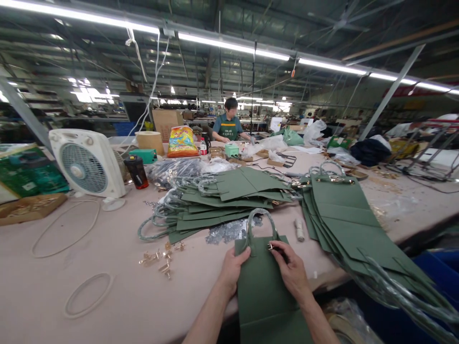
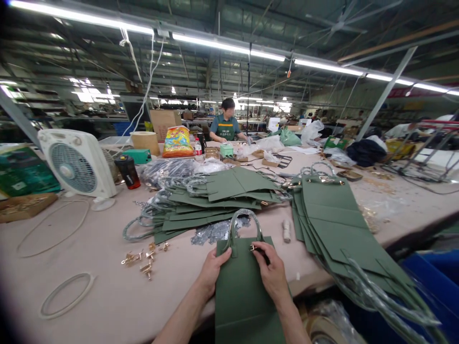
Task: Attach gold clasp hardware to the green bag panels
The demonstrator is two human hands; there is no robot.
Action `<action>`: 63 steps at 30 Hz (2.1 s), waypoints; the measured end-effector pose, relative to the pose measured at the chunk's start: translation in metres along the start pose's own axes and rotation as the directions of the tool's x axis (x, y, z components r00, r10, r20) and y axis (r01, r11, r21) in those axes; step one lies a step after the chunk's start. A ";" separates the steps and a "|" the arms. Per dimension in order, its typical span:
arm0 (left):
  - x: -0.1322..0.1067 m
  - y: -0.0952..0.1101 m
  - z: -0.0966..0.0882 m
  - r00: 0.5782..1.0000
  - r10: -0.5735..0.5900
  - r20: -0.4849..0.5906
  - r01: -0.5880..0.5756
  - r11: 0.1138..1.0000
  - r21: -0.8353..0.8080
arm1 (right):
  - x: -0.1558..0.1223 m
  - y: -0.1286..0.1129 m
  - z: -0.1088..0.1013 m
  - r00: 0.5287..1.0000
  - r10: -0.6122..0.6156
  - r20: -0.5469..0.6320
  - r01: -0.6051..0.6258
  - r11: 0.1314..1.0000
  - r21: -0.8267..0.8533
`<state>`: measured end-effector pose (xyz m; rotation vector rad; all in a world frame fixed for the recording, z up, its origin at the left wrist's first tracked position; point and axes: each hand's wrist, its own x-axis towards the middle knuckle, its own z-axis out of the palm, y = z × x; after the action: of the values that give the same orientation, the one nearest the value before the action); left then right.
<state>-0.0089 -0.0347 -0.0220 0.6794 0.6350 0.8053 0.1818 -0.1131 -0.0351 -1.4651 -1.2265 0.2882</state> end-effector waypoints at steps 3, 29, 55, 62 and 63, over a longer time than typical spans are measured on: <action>-0.001 0.002 0.001 1.000 -0.007 -0.011 0.007 1.000 -0.007 | 0.004 0.000 0.000 0.999 0.000 0.054 0.000 1.000 0.008; -0.001 0.017 -0.008 0.885 -0.461 0.060 0.463 0.863 -0.202 | 0.015 -0.002 0.012 0.989 -0.109 0.101 0.112 0.993 -0.026; 0.003 0.013 -0.015 0.896 -0.439 0.070 0.445 0.886 -0.130 | 0.015 -0.006 0.011 0.975 -0.180 0.130 0.192 0.978 -0.084; 0.003 0.015 -0.014 0.897 -0.442 0.029 0.442 0.891 -0.105 | 0.014 -0.003 0.012 0.960 -0.211 0.182 0.240 0.957 -0.160; 0.003 0.016 -0.013 0.894 -0.448 0.025 0.448 0.887 -0.108 | 0.013 -0.003 0.013 0.959 -0.212 0.187 0.244 0.954 -0.172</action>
<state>-0.0237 -0.0206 -0.0189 0.4046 0.7090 0.4041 0.1767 -0.0956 -0.0310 -1.4675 -1.5833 0.1387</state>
